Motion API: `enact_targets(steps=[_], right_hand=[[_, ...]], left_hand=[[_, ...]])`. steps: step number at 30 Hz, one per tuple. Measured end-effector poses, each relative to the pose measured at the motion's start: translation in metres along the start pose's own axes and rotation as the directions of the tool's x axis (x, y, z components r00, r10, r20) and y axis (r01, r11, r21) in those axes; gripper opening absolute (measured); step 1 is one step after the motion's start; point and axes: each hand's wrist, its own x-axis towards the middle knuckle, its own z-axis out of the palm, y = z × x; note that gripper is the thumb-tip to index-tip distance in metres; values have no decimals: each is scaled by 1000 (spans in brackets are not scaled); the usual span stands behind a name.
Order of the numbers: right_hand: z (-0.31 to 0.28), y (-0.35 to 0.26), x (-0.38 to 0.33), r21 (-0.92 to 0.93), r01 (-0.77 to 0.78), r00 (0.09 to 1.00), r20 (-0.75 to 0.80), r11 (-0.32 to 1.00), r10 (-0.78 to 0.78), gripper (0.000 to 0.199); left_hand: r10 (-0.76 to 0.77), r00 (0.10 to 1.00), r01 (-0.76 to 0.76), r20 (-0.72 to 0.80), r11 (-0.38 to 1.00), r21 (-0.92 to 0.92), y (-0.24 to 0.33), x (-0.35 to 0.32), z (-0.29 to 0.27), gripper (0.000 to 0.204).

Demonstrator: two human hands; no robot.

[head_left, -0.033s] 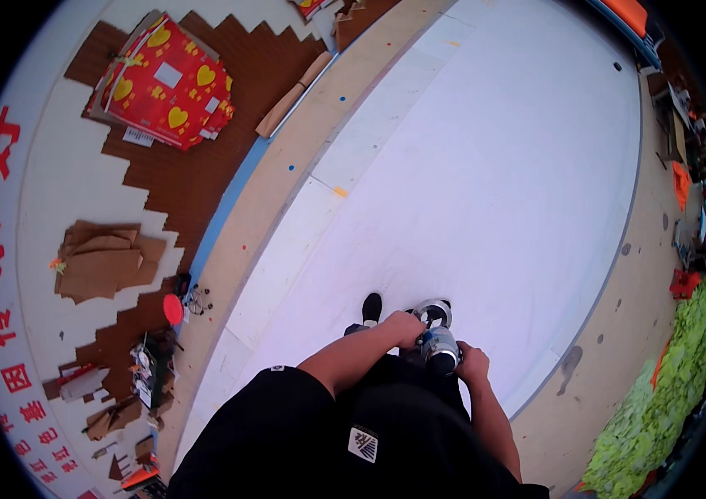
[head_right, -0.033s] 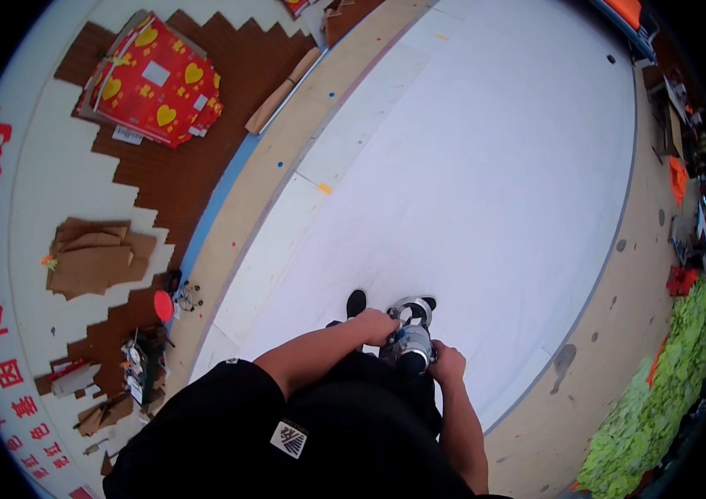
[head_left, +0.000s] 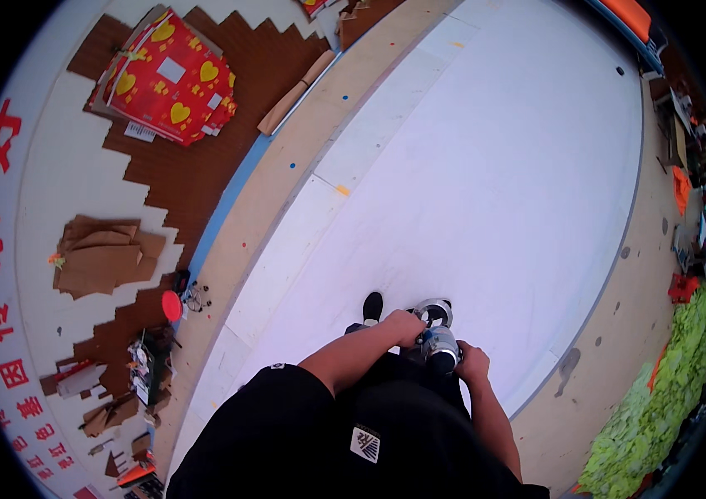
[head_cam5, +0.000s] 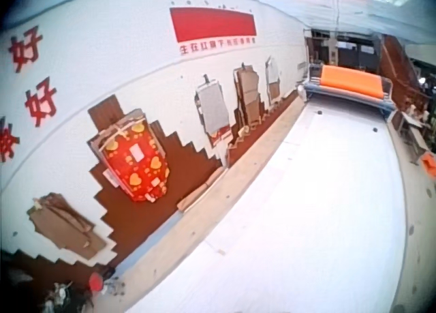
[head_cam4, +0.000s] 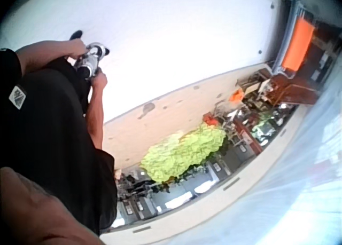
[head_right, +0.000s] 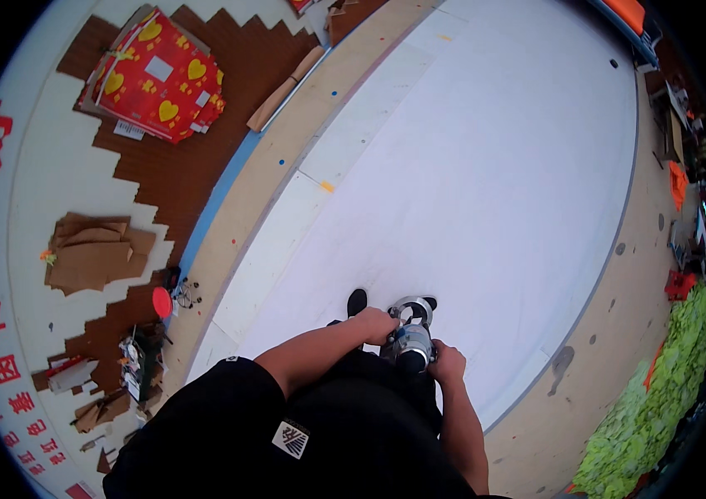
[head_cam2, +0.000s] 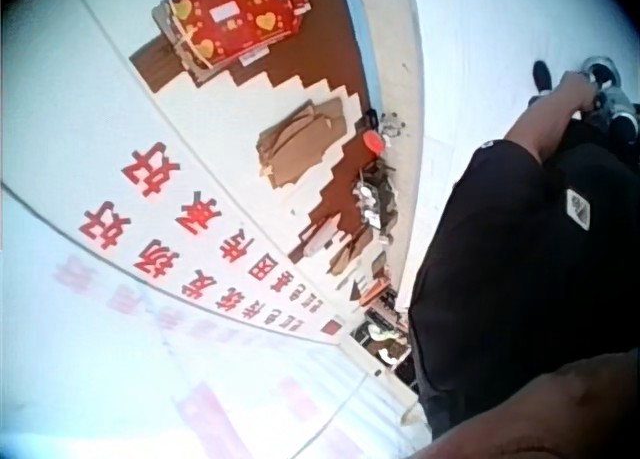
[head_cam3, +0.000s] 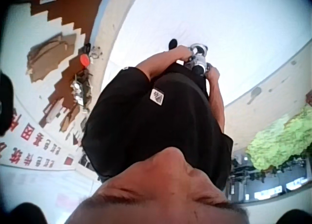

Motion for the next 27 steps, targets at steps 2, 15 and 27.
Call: enact_targets(steps=[2, 15, 27], right_hand=[[4, -21, -5, -35, -1, 1000, 6, 999, 2, 55], [43, -117, -11, -198, 72, 997, 0, 978, -74, 52], [68, -132, -20, -198, 37, 999, -14, 980, -40, 51]], left_hand=[[6, 1000, -7, -28, 1000, -20, -14, -20, 6, 54], [-93, 979, 64, -184, 985, -159, -82, -100, 64, 29], [-71, 973, 36, -218, 986, -161, -95, -125, 67, 24]])
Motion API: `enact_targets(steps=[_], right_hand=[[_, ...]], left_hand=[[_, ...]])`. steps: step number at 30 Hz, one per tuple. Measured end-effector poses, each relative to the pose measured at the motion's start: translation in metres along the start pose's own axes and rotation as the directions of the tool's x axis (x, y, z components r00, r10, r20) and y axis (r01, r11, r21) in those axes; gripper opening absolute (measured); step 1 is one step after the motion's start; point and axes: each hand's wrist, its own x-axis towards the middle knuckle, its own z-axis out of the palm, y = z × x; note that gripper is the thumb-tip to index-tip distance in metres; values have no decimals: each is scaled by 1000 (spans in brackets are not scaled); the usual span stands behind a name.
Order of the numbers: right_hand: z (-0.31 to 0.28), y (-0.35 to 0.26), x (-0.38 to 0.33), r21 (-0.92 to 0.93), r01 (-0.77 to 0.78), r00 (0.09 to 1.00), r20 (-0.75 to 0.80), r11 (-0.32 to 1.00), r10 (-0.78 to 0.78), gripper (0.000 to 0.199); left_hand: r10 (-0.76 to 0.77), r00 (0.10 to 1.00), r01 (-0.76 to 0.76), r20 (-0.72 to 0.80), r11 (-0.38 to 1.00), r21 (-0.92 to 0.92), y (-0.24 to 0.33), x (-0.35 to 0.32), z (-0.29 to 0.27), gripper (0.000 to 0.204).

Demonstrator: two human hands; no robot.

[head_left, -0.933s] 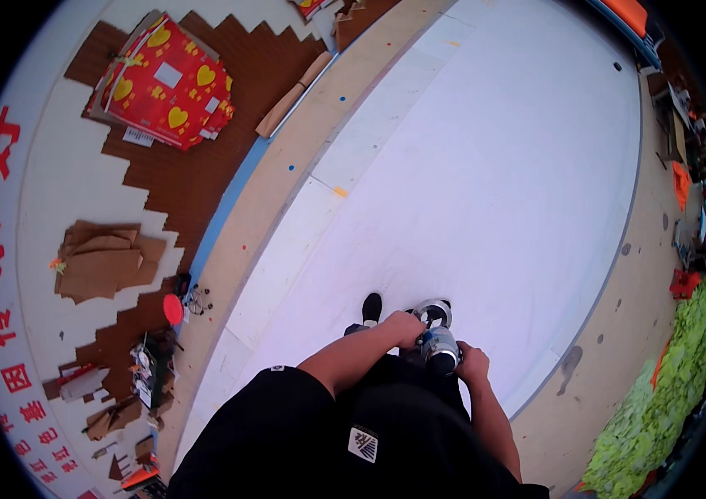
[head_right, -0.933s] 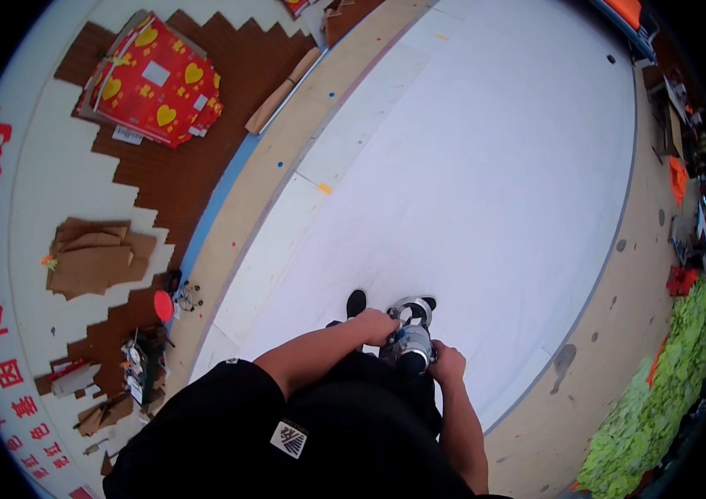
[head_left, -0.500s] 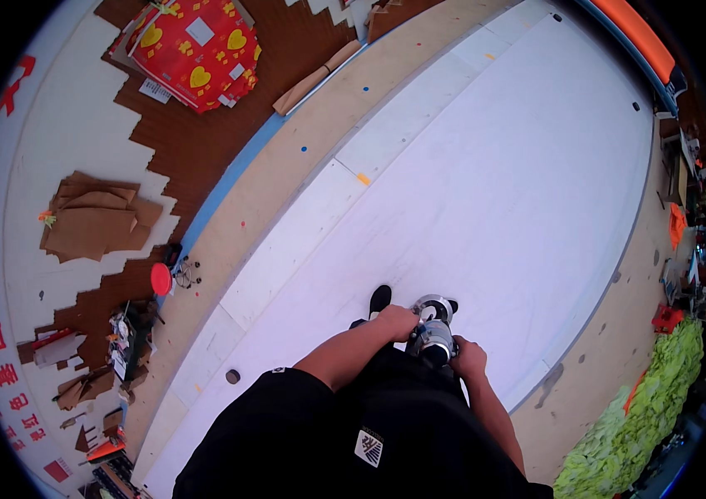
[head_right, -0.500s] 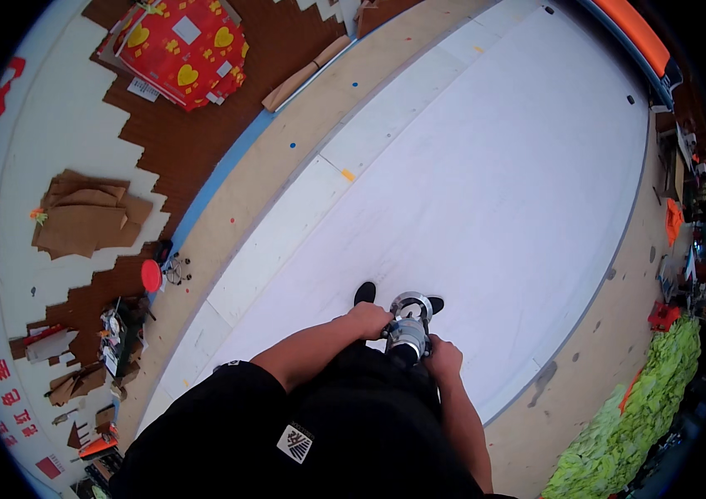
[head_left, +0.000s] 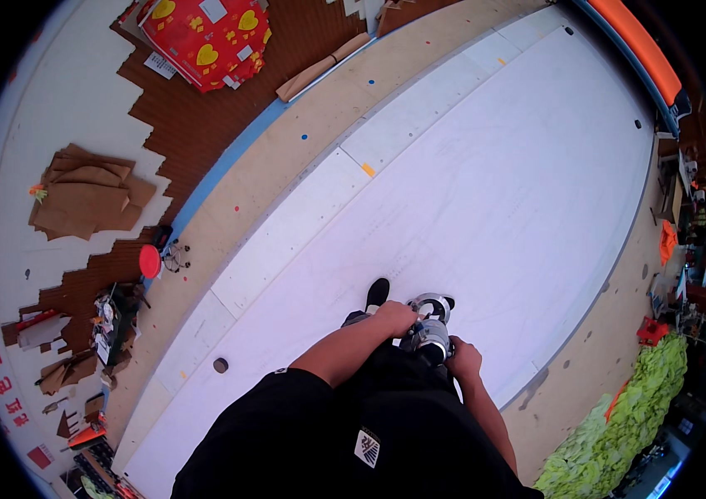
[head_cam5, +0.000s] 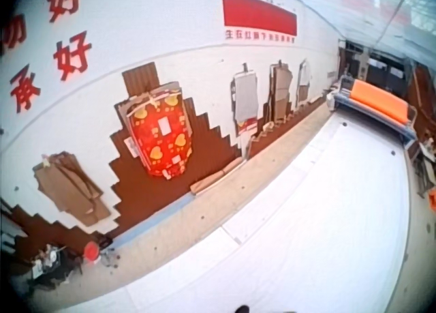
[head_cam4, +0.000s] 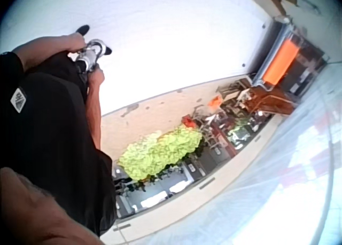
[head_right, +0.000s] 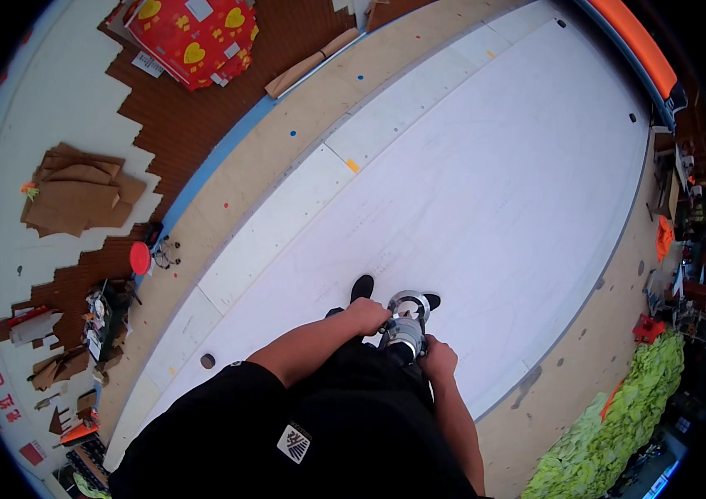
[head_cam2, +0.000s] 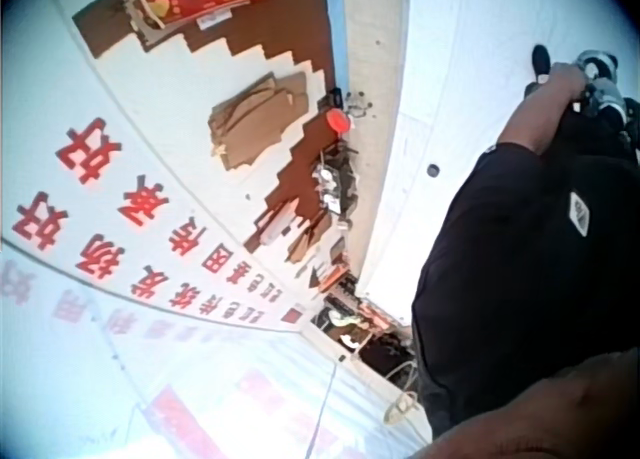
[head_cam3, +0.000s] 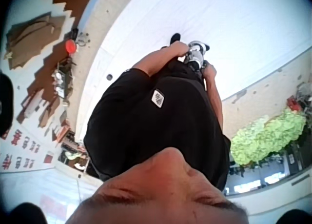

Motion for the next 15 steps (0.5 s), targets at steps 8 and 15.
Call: enact_targets(steps=[8, 15], right_hand=[[-7, -20, 4, -39, 0, 1000, 2, 999, 1, 51], [-1, -26, 12, -46, 6, 1000, -8, 999, -6, 47]], left_hand=[[-5, 1000, 5, 10, 1000, -12, -19, 3, 9, 26], [-5, 1000, 5, 21, 1000, -23, -33, 3, 12, 29]])
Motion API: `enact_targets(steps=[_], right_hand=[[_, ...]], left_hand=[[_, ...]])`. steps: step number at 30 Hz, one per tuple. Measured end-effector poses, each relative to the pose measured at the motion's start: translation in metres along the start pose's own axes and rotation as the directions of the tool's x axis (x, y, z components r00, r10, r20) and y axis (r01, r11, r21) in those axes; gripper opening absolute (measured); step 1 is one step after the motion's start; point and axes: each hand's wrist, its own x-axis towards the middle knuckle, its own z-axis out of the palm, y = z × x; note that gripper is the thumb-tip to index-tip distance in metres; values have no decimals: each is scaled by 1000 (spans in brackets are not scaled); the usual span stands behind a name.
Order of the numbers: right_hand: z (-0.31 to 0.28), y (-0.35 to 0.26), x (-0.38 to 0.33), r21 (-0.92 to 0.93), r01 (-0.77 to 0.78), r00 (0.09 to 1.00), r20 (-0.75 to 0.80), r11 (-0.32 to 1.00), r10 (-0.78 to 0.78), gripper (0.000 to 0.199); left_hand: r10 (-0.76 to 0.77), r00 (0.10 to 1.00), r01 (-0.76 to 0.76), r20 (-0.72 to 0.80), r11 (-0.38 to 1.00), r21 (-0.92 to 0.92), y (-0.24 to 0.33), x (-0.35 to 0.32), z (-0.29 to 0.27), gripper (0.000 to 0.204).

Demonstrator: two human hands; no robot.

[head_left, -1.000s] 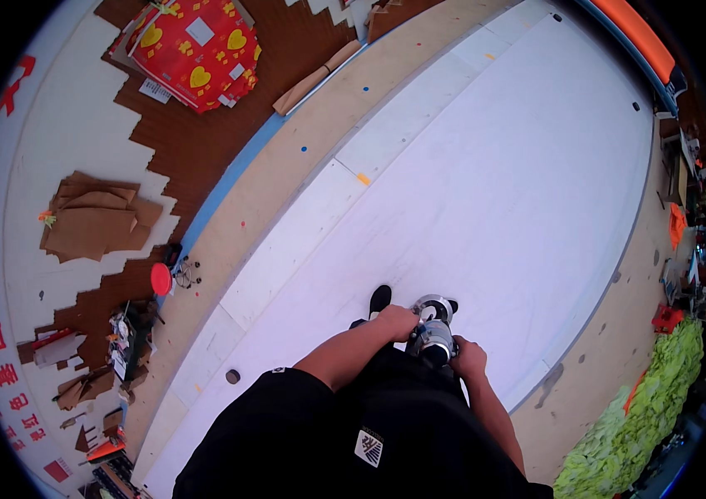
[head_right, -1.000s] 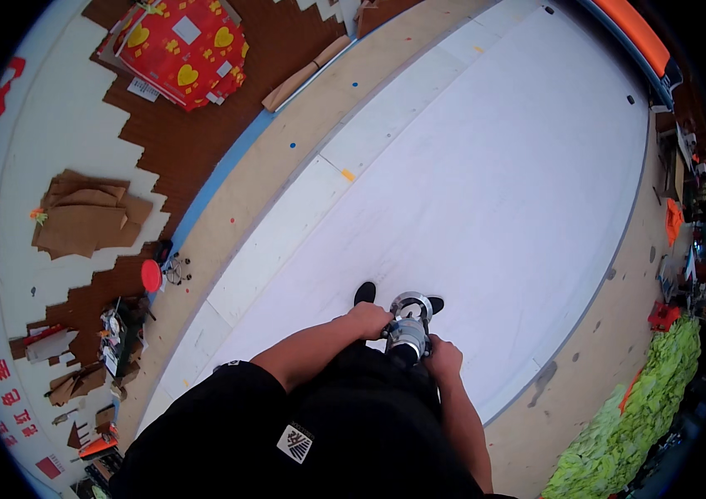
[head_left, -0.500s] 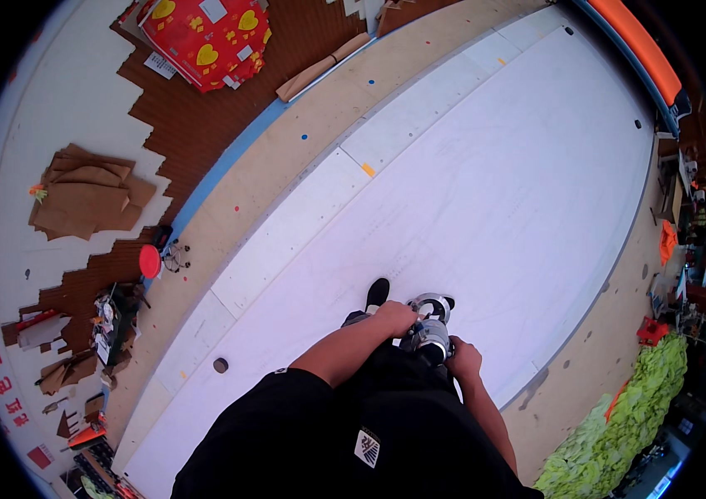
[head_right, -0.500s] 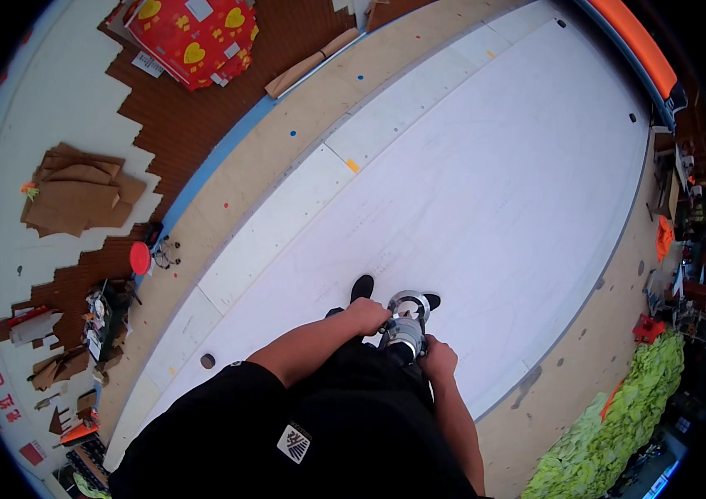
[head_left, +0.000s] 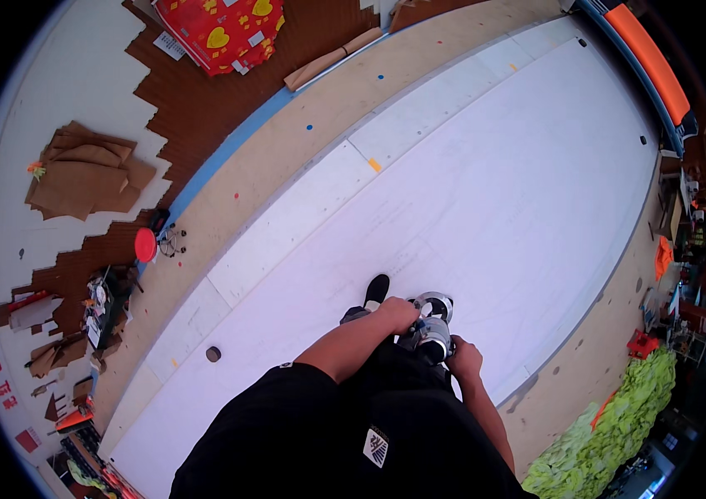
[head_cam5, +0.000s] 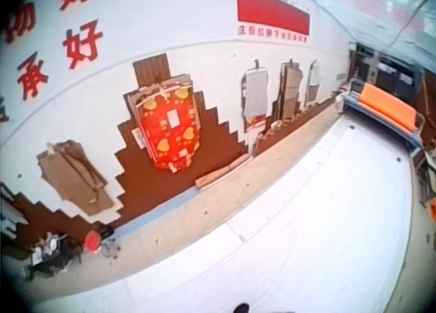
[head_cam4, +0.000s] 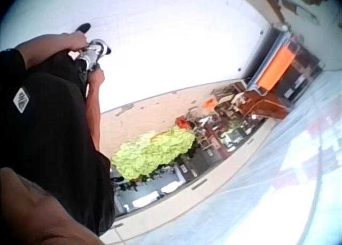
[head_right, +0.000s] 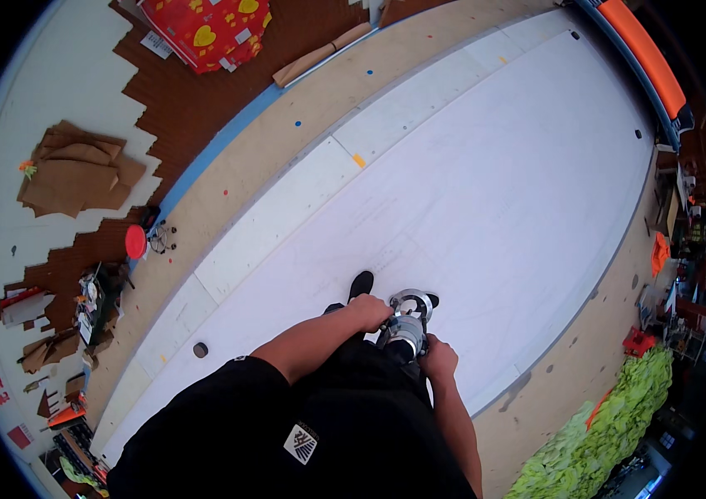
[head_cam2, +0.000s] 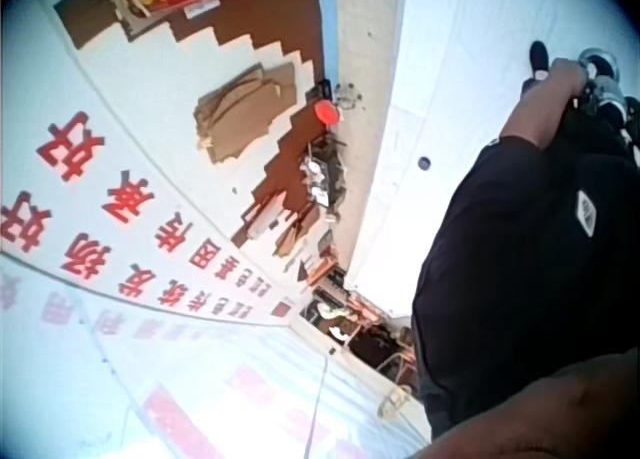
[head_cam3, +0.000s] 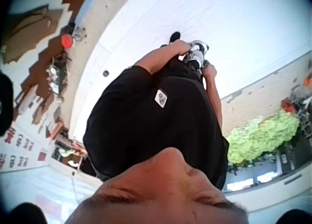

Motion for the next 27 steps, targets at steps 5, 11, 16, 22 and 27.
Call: enact_targets(steps=[5, 11, 16, 22, 27], right_hand=[[-4, -4, 0, -5, 12, 1000, -22, 1000, -12, 42], [-5, -7, 9, -30, 19, 1000, -21, 999, -20, 37], [-3, -15, 20, -28, -19, 999, 28, 999, 20, 44], [-3, -18, 20, -11, -18, 1000, 23, 1000, 18, 45], [1, -13, 20, -11, 14, 1000, -12, 1000, -14, 37]], left_hand=[[8, 1000, -8, 5, 1000, -23, -5, 1, 1, 27], [-23, 998, 21, -56, 999, -35, -14, 11, 11, 22], [-34, 998, 31, -44, 998, -48, -23, 10, 10, 23], [-36, 999, 35, -40, 999, -40, -24, 11, 10, 24], [-30, 999, 29, -19, 999, -13, -24, 12, 9, 28]])
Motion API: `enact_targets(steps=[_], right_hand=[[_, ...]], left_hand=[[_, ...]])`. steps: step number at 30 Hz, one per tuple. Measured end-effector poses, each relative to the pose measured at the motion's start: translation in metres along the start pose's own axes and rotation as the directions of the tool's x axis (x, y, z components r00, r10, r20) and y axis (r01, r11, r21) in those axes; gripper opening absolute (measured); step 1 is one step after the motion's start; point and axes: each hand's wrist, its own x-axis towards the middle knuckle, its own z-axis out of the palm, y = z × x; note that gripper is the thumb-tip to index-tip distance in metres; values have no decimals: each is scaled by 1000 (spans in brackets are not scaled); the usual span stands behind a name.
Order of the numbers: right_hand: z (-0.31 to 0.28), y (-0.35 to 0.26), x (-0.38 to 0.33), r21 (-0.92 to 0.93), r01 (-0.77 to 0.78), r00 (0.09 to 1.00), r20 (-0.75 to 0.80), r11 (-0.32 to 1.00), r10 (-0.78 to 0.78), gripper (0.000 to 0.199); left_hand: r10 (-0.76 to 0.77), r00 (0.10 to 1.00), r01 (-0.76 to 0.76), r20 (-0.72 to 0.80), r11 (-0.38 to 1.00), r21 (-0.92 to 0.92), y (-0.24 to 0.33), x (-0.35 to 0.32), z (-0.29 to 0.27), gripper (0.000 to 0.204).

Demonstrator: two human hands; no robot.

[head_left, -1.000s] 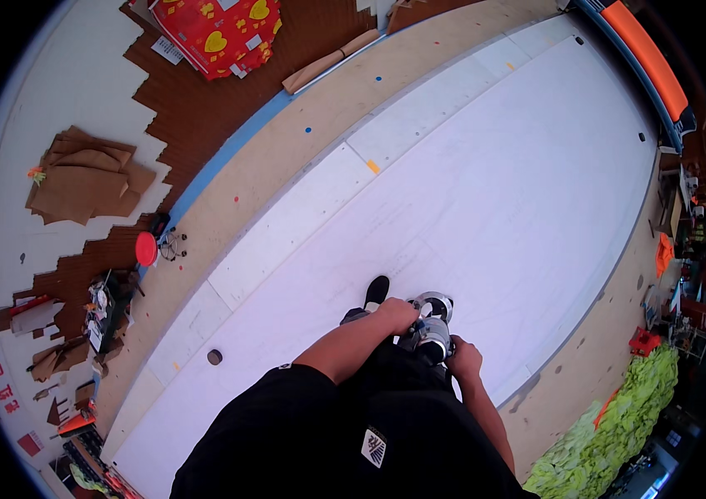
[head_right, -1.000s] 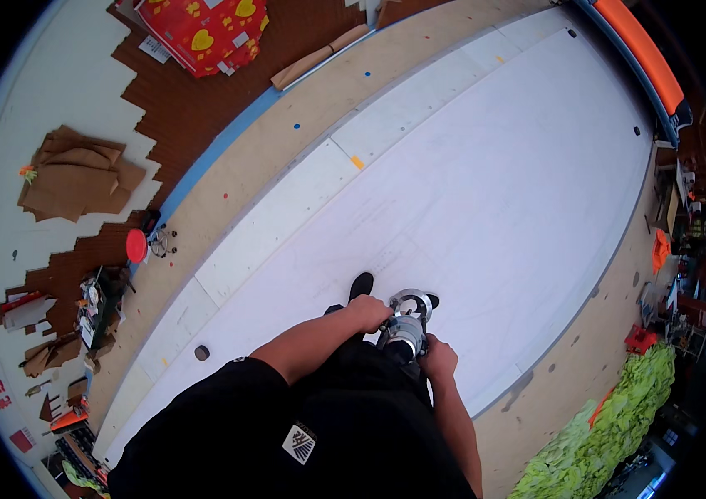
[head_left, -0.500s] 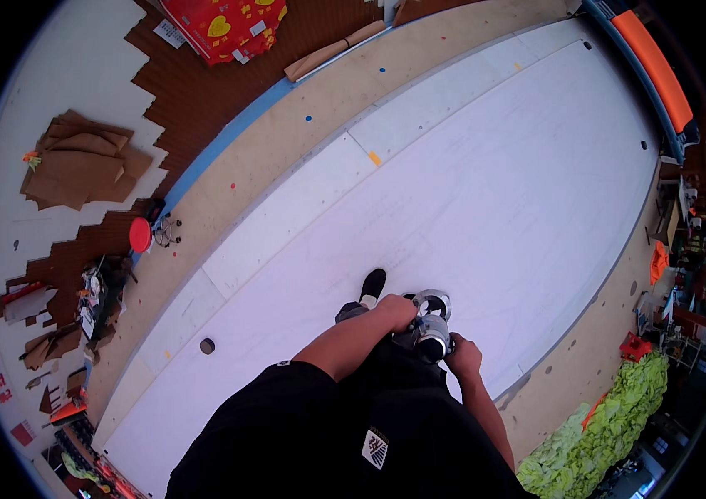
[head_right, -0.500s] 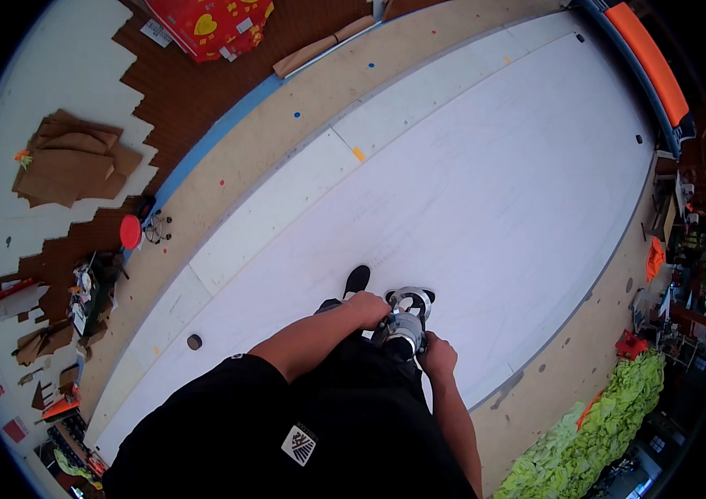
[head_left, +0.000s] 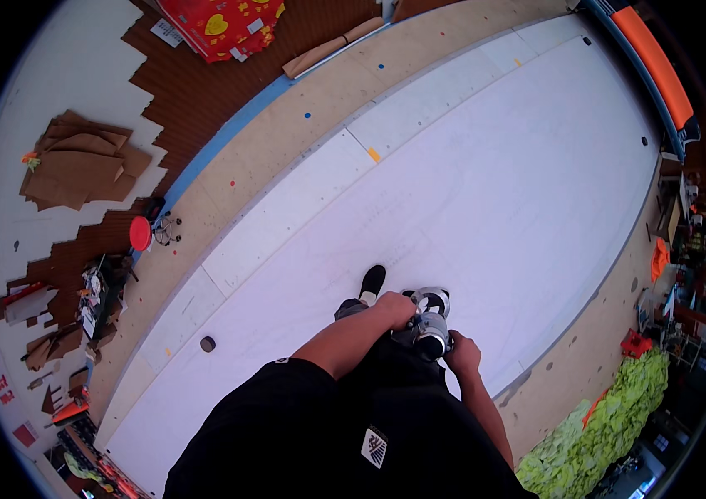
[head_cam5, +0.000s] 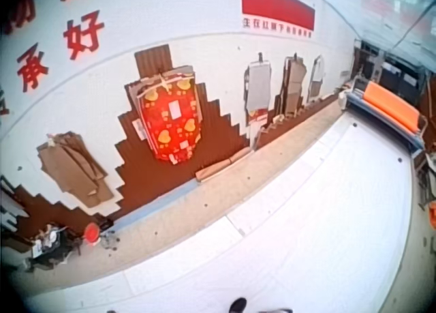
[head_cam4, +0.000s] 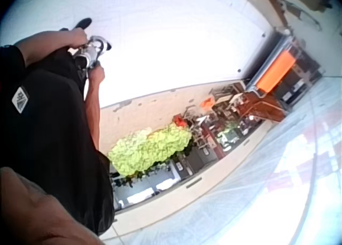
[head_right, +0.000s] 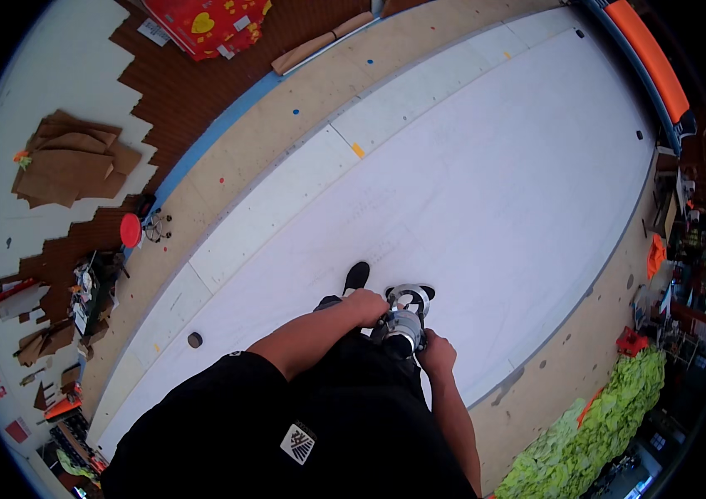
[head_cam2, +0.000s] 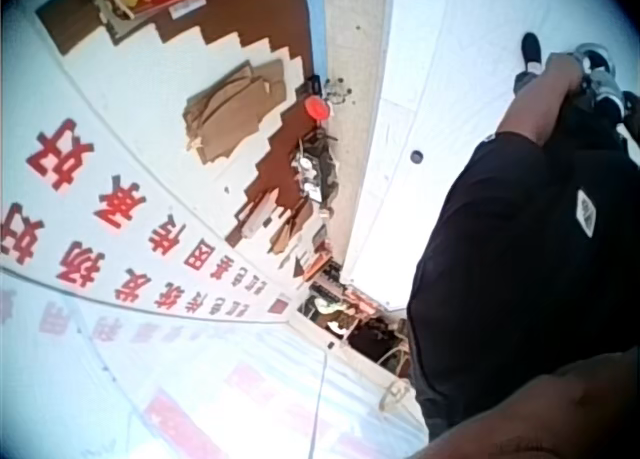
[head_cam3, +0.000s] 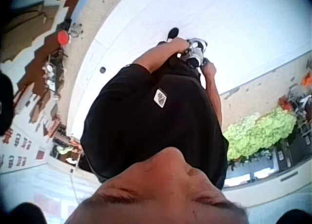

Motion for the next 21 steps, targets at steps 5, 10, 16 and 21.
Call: enact_targets(steps=[5, 10, 16, 21], right_hand=[[1, -5, 4, 17, 0, 1000, 8, 1000, 0, 38], [7, -10, 12, 16, 0, 1000, 1, 1000, 0, 37], [4, -16, 14, 11, 11, 1000, -4, 1000, -11, 38], [3, -17, 13, 9, 1, 1000, 1, 1000, -1, 38]], left_hand=[[-1, 1000, 1, 11, 1000, 13, -6, 2, 1, 39], [-3, 999, 2, 34, 1000, 9, -15, 2, -4, 45], [2, 1000, -2, 29, 1000, 3, -19, -1, -6, 46], [-1, 1000, 1, 27, 1000, 2, -18, -3, -8, 46]])
